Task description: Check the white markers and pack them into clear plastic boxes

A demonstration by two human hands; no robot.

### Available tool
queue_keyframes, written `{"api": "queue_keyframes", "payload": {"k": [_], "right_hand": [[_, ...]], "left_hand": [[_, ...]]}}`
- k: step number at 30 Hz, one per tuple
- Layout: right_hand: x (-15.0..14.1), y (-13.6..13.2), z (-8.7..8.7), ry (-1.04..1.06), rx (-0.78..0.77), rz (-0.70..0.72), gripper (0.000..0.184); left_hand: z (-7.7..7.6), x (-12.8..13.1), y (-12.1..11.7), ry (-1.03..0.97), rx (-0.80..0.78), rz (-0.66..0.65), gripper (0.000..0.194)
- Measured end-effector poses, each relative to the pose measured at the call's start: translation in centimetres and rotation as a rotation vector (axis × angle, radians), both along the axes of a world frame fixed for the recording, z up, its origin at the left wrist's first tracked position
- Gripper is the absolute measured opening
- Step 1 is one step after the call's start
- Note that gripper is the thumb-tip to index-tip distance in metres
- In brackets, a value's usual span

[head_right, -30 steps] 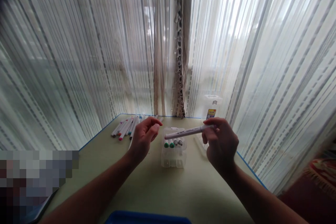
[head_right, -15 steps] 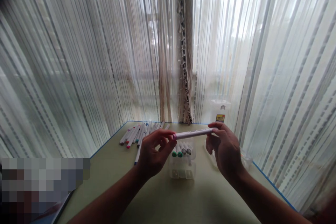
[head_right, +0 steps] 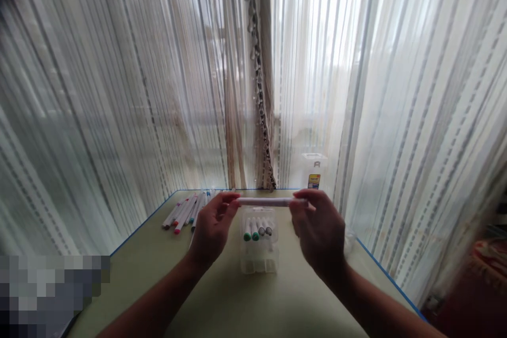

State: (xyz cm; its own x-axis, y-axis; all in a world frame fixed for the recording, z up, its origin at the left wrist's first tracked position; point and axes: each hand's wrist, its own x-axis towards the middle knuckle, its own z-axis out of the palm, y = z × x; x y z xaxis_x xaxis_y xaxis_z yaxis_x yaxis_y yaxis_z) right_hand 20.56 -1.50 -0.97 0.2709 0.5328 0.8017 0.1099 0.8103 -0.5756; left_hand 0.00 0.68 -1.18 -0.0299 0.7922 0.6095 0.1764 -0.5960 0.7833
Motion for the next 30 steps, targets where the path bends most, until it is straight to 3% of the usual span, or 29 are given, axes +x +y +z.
{"api": "queue_keyframes", "payload": {"k": [4,9,13,17,21,25,30], "right_hand": [[-0.6,-1.3,-0.5,-0.233,0.206,-0.08,0.019],[-0.6,-2.0,0.0,-0.302,0.282,-0.075,0.02],[-0.4,-2.2,0.5,-0.271,0.261,-0.112,0.019],[-0.3,-2.1,1.3,-0.066,0.175,-0.082,0.01],[-0.2,-1.7,2.2,0.045,0.132,-0.051,0.018],[0.1,-1.4,1.6,-0.025,0.118,-0.119,0.017],[0.2,-1.2,0.1,-0.332,0.215,-0.268,0.015]], "left_hand": [[-0.3,-0.2,0.4,-0.041,-0.051,-0.034,0.028],[-0.2,-0.3,0.1,0.01,-0.053,-0.023,0.028],[-0.1,-0.2,-0.2,0.059,-0.041,0.01,0.027],[-0.1,-0.2,-0.1,0.05,-0.028,0.018,0.028],[-0.3,-0.2,0.2,0.03,-0.04,0.033,0.026],[-0.4,-0.3,0.4,0.074,-0.048,0.037,0.024],[-0.3,-0.3,0.4,0.183,-0.022,0.055,0.024]]}}
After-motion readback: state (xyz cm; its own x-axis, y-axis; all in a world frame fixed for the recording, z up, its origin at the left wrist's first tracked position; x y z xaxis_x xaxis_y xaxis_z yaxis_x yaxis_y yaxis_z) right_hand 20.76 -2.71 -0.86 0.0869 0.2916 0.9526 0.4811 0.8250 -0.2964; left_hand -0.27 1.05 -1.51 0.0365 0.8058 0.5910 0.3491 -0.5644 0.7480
